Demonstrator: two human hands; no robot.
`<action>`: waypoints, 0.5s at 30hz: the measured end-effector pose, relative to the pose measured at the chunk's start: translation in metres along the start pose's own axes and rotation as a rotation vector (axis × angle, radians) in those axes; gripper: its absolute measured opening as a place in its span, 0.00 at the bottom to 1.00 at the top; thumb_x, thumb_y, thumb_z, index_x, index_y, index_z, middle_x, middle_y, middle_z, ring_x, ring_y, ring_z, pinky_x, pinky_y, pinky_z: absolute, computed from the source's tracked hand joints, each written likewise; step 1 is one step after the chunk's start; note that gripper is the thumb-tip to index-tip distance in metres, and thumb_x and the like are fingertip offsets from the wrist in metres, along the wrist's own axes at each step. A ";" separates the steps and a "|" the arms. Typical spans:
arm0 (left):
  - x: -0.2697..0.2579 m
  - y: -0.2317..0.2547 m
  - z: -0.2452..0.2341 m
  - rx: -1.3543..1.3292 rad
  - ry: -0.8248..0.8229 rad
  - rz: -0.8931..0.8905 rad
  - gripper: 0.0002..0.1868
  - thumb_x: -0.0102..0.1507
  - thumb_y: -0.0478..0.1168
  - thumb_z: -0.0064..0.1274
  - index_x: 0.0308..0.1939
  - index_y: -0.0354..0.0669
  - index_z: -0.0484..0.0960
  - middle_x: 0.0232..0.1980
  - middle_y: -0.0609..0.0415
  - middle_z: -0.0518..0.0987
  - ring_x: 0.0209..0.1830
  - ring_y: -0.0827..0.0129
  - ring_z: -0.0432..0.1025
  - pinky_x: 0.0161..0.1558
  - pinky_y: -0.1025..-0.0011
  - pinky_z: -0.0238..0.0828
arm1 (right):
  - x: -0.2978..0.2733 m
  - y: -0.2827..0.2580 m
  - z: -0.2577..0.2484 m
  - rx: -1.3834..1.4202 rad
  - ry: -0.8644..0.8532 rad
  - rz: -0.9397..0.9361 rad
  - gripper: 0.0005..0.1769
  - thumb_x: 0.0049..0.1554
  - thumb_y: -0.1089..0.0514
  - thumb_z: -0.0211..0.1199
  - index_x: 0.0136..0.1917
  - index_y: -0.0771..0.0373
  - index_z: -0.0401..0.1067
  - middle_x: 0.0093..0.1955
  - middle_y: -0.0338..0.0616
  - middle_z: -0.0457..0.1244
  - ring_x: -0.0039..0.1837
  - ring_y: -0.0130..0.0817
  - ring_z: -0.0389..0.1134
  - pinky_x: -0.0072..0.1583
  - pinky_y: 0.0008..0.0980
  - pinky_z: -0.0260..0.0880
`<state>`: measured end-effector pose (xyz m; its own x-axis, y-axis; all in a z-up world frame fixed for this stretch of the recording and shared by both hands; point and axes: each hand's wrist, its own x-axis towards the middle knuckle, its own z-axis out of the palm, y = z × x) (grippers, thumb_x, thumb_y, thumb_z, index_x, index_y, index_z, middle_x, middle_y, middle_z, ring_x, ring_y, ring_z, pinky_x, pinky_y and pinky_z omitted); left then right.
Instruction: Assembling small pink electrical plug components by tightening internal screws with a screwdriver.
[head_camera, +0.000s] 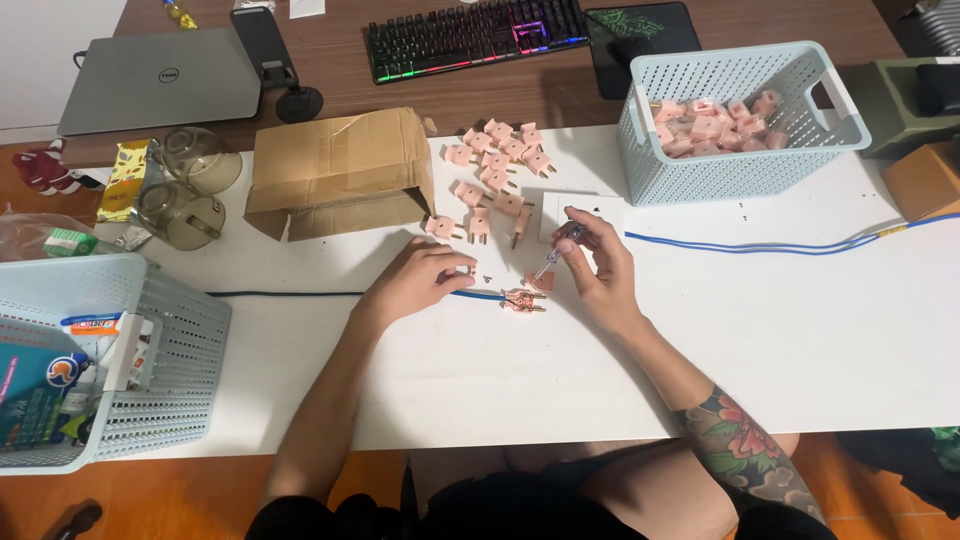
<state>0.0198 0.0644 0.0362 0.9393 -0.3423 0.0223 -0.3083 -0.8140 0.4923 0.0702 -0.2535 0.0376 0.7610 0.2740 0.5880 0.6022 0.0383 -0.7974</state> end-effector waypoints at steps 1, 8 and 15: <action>0.002 -0.003 0.004 -0.007 -0.018 -0.016 0.19 0.74 0.51 0.65 0.66 0.50 0.92 0.41 0.53 0.87 0.45 0.62 0.84 0.63 0.56 0.71 | 0.000 0.001 0.000 -0.001 -0.009 -0.001 0.26 0.72 0.67 0.63 0.82 0.68 0.68 0.57 0.52 0.71 0.62 0.42 0.76 0.67 0.50 0.78; 0.002 -0.009 0.011 -0.010 -0.026 0.034 0.23 0.76 0.52 0.61 0.73 0.52 0.89 0.42 0.53 0.88 0.46 0.64 0.85 0.64 0.57 0.71 | -0.003 0.004 0.001 -0.040 -0.045 -0.003 0.28 0.70 0.67 0.65 0.82 0.68 0.69 0.57 0.52 0.72 0.64 0.44 0.77 0.68 0.50 0.79; 0.004 0.011 0.033 -0.002 0.253 0.427 0.16 0.73 0.52 0.66 0.62 0.54 0.90 0.45 0.57 0.87 0.47 0.63 0.83 0.57 0.60 0.74 | -0.004 0.000 0.004 -0.077 -0.106 -0.071 0.26 0.68 0.66 0.69 0.78 0.69 0.72 0.54 0.51 0.73 0.59 0.44 0.78 0.65 0.52 0.81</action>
<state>0.0147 0.0384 0.0127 0.7365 -0.5202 0.4324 -0.6734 -0.6249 0.3951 0.0664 -0.2510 0.0352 0.6885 0.3736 0.6216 0.6734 -0.0111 -0.7392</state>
